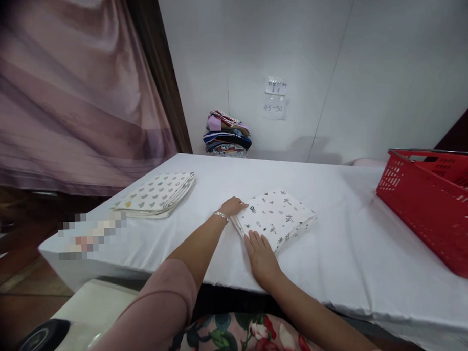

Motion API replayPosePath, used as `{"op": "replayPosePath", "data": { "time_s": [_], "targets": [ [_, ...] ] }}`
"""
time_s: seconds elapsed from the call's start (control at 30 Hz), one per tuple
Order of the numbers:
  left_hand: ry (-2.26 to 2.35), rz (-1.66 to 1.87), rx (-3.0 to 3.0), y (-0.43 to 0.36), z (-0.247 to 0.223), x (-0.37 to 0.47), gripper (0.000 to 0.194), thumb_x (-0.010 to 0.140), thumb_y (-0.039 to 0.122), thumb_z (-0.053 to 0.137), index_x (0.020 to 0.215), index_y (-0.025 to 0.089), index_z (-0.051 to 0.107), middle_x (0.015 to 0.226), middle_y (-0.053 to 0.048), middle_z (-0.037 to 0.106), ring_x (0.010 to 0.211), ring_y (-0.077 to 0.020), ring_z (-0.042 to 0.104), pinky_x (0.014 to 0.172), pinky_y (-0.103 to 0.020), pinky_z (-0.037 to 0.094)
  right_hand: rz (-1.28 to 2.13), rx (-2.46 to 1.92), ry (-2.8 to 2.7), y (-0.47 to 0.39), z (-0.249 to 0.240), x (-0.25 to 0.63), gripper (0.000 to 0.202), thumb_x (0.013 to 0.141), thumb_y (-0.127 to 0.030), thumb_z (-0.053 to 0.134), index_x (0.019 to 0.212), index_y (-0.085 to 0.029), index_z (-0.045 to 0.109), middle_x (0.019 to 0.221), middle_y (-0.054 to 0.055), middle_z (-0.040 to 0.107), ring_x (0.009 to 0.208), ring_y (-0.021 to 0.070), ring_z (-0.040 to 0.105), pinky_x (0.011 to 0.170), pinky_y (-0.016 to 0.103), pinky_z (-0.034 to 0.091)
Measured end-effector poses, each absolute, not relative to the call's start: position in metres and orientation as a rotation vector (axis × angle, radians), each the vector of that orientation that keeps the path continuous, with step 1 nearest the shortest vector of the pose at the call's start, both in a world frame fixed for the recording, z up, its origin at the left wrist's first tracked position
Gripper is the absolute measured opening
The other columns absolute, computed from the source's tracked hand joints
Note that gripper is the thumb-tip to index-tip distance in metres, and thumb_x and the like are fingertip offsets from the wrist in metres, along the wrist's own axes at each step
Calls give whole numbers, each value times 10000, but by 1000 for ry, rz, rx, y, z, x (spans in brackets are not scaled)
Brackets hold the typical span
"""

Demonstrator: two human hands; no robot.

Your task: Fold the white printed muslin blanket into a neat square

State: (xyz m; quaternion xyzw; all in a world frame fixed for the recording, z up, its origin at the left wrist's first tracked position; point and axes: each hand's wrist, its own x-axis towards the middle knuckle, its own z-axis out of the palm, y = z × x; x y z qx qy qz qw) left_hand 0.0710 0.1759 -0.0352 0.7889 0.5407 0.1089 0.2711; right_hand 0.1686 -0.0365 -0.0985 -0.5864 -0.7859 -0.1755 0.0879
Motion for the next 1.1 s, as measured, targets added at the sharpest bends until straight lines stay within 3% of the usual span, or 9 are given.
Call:
{"op": "replayPosePath", "data": {
  "time_s": [0.17,0.37,0.47,0.57,0.77,0.87,0.97,1.1],
  "targets": [
    [1514,174,2229,169,-38,73,330,817,412,491,983,167,638,1144,-135,624,1059,-245,574,849,-297,426,-550,-1699,-2338,-36,-104,168,604,735,-1,422,1336,-59,430,1393,173,405,1299,287,354,1042,443,351],
    [1550,95,2353,165,-23,82,318,829,370,489,1040,167,612,1128,-135,619,1071,-262,559,889,-368,421,-523,-1656,-2271,-35,-114,168,619,740,-20,428,1356,-74,401,1398,181,393,1319,291,318,1048,480,332],
    [1468,217,2514,157,-21,95,398,878,348,414,1241,203,489,1339,-117,474,1269,-253,385,1036,-419,293,-499,-1650,-2263,-34,-114,167,597,759,-46,425,1356,-69,401,1401,191,385,1319,303,314,1041,486,337],
    [1277,252,2682,151,-31,104,517,905,455,314,1374,238,330,1474,-68,304,1366,-231,216,1102,-439,181,-493,-1667,-2253,-34,-113,165,577,767,-50,425,1343,-70,420,1402,187,384,1324,307,301,1045,478,333],
    [1257,83,2672,154,-52,105,629,884,538,236,1419,208,252,1503,-74,236,1362,-256,222,1084,-514,183,-381,-1721,-2284,-40,-109,161,555,792,-76,433,1347,-82,416,1413,183,369,1327,306,295,1062,475,300],
    [1268,90,2682,156,-53,106,636,885,539,223,1425,206,244,1506,-77,228,1356,-260,233,1081,-513,188,-108,-1751,-2331,-39,-84,163,553,799,-144,460,1347,-82,420,1423,191,351,1327,309,297,1065,471,289],
    [1279,80,2690,155,-53,107,637,890,535,204,1431,201,237,1508,-76,220,1362,-262,218,1083,-520,182,157,-1739,-2314,-21,-38,178,506,830,-230,434,1326,-134,450,1410,140,397,1316,254,332,1060,420,305],
    [1275,100,2726,154,-55,106,635,897,525,192,1432,187,241,1504,-80,233,1368,-262,207,1082,-526,190,19,-1948,-2079,18,0,220,511,917,-361,308,1325,-83,436,1437,173,339,1353,262,246,1093,427,208]
  ]
}}
